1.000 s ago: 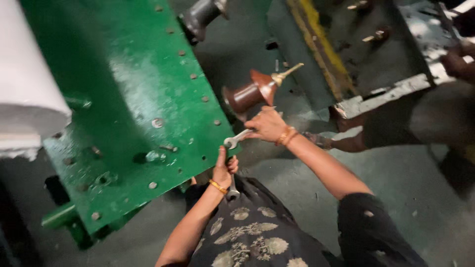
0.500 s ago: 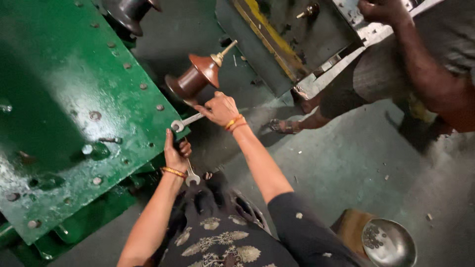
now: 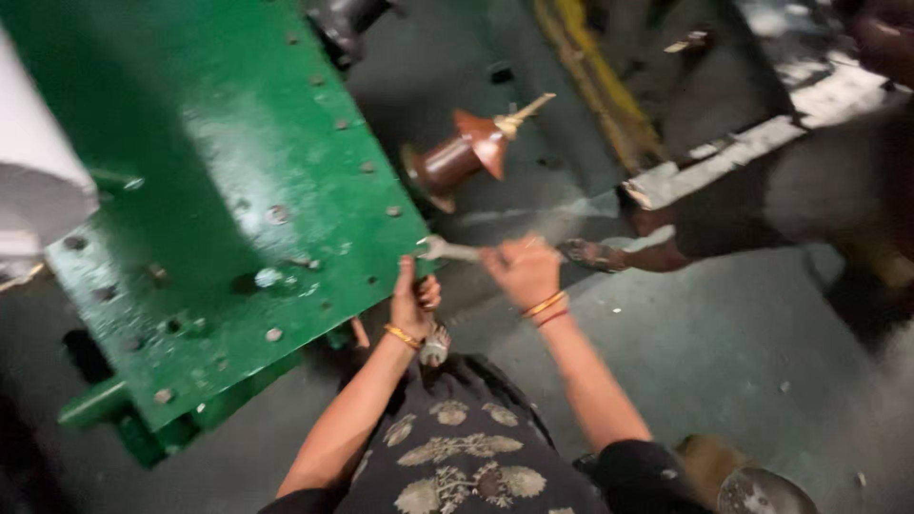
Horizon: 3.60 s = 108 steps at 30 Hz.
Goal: The person uses two wrenches to tighten bolts on a green industrial machine. They repeatedly position the wrenches on different bolts and turn them to secure the fasteners.
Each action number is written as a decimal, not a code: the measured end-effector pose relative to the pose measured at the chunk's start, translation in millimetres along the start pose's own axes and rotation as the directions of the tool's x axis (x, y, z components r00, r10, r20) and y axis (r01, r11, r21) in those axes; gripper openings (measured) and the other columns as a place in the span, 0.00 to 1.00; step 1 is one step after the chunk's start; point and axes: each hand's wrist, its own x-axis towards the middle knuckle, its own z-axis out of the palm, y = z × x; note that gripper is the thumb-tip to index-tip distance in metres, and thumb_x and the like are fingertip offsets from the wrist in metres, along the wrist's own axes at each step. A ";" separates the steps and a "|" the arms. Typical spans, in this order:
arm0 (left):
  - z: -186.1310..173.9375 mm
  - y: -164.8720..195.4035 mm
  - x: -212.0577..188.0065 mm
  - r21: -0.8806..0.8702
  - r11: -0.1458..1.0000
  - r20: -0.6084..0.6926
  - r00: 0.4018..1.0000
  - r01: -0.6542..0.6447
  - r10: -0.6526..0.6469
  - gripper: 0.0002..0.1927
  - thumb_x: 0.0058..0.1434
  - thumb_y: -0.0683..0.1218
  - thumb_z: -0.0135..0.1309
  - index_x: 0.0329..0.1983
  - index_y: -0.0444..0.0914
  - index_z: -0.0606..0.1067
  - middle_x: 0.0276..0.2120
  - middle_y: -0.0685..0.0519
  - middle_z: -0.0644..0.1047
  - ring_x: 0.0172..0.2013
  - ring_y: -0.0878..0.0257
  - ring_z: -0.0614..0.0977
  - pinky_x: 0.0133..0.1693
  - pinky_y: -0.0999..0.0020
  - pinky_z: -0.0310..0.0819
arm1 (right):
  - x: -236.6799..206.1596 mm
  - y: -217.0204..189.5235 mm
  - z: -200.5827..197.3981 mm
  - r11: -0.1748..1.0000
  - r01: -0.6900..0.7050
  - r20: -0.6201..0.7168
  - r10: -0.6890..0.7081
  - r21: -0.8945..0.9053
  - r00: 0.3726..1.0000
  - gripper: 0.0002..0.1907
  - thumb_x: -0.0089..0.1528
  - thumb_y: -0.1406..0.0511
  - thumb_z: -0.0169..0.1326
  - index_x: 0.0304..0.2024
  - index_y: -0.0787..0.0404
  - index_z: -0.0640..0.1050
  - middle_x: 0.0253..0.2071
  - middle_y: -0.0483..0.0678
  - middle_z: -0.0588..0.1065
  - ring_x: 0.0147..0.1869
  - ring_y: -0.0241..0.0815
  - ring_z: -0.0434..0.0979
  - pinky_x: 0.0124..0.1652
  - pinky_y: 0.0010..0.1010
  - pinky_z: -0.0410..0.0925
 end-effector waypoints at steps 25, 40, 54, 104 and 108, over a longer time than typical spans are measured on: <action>-9.8 -3.4 -4.3 -0.040 0.998 -0.066 0.996 0.051 -0.054 0.23 0.64 0.66 0.52 0.35 0.42 0.70 0.17 0.62 0.58 0.17 0.71 0.59 0.19 0.75 0.46 | 92.5 34.3 44.5 0.831 0.502 0.037 -0.524 0.239 0.851 0.22 0.55 0.47 0.62 0.19 0.54 0.74 0.23 0.43 0.72 0.37 0.46 0.73 0.37 0.43 0.68; 19.6 22.6 1.6 0.077 0.995 -0.015 0.998 -0.055 0.056 0.14 0.62 0.63 0.54 0.43 0.53 0.74 0.18 0.62 0.62 0.14 0.74 0.57 0.18 0.76 0.44 | -35.4 -51.8 0.6 0.990 -0.121 -0.073 0.126 0.067 0.989 0.26 0.58 0.44 0.58 0.24 0.58 0.75 0.23 0.50 0.75 0.33 0.56 0.76 0.27 0.47 0.68; 1.6 -5.9 4.6 0.076 0.995 -0.033 0.997 0.070 -0.068 0.29 0.65 0.69 0.50 0.21 0.44 0.63 0.17 0.62 0.57 0.16 0.73 0.55 0.20 0.74 0.42 | 49.7 46.3 30.0 0.962 0.255 0.055 -0.261 0.101 0.964 0.28 0.56 0.43 0.63 0.19 0.56 0.75 0.23 0.47 0.73 0.32 0.51 0.75 0.31 0.43 0.66; -8.0 -26.5 9.2 0.185 0.983 0.070 0.997 0.014 -0.027 0.33 0.67 0.68 0.48 0.15 0.47 0.56 0.13 0.64 0.54 0.13 0.72 0.52 0.18 0.71 0.40 | 154.1 40.1 45.4 0.692 0.633 0.148 -0.707 0.347 0.691 0.28 0.48 0.45 0.68 0.19 0.58 0.71 0.21 0.46 0.69 0.30 0.49 0.72 0.31 0.41 0.67; -4.7 -24.3 5.1 0.181 0.983 0.021 0.999 -0.041 0.038 0.32 0.67 0.67 0.51 0.16 0.46 0.58 0.14 0.63 0.56 0.14 0.72 0.54 0.19 0.71 0.41 | 134.6 35.5 43.7 0.772 0.589 0.181 -0.631 0.240 0.754 0.27 0.47 0.46 0.70 0.18 0.57 0.72 0.21 0.48 0.68 0.28 0.50 0.71 0.29 0.41 0.66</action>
